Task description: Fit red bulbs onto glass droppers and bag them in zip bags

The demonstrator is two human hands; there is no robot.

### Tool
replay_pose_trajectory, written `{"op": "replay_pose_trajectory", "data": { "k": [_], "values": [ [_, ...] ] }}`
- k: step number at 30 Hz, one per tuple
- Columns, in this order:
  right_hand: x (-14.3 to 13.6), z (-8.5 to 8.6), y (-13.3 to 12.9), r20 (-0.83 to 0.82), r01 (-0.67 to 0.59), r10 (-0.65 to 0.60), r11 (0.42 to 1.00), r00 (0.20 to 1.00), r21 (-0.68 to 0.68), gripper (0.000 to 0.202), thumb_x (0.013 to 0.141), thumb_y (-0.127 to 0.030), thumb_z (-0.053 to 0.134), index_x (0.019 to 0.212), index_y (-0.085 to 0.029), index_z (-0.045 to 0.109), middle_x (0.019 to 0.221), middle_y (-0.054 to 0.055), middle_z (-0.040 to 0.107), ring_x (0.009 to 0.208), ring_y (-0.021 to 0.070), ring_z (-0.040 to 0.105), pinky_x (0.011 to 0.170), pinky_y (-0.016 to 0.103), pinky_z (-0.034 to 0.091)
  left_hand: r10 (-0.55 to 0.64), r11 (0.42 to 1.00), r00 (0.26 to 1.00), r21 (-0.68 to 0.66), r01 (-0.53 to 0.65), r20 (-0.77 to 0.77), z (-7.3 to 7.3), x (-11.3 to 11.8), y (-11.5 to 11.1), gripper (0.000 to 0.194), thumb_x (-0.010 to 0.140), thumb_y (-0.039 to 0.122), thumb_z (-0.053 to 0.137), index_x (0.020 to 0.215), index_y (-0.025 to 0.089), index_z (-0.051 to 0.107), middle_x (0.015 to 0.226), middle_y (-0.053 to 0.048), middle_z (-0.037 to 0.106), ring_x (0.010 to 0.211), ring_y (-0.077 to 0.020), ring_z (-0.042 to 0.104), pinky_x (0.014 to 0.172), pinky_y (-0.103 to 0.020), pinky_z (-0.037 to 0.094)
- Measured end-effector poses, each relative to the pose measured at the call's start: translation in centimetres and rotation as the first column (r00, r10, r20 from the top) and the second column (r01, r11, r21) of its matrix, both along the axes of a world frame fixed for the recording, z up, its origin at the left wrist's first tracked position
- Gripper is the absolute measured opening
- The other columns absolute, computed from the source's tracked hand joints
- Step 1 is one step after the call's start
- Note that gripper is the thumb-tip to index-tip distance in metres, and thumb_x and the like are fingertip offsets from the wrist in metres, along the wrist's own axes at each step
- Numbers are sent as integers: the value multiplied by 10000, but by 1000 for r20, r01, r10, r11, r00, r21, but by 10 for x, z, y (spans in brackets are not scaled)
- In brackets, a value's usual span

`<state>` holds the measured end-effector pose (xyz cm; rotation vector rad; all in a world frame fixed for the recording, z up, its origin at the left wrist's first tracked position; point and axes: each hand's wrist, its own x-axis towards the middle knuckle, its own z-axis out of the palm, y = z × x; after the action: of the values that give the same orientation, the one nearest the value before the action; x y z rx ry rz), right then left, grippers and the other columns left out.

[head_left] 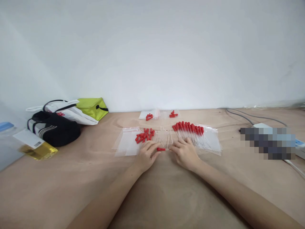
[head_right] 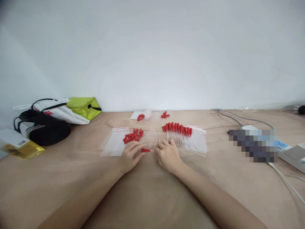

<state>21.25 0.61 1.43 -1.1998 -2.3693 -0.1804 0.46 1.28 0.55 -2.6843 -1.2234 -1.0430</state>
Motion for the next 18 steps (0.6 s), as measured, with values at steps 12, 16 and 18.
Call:
{"op": "replay_pose_trajectory", "data": {
  "k": [12,16,18],
  "values": [
    [23,-3,63,-250,629,-695,718,675,-298,257,778,-285,400,899,-158,587,793,86,644,809,234,549,764,380,231,450,893,893,-26,-450,20,-4,-20,14,119,708,229,609,822,196,600,863,-54,570,864,-240,501,744,-355,385],
    [11,-6,68,-209,643,-710,700,672,-312,222,766,-277,417,843,-172,597,764,82,648,772,238,557,758,387,239,436,899,900,-46,-436,-9,-6,-21,14,106,713,236,606,813,203,599,857,-47,560,854,-231,504,741,-351,387],
    [9,-6,69,-187,643,-707,702,682,-306,221,763,-287,422,827,-177,602,776,86,650,781,247,557,754,392,237,437,897,899,-56,-438,-24,-6,-22,14,111,709,233,609,815,203,598,858,-46,557,860,-231,505,741,-350,388]
  ]
}}
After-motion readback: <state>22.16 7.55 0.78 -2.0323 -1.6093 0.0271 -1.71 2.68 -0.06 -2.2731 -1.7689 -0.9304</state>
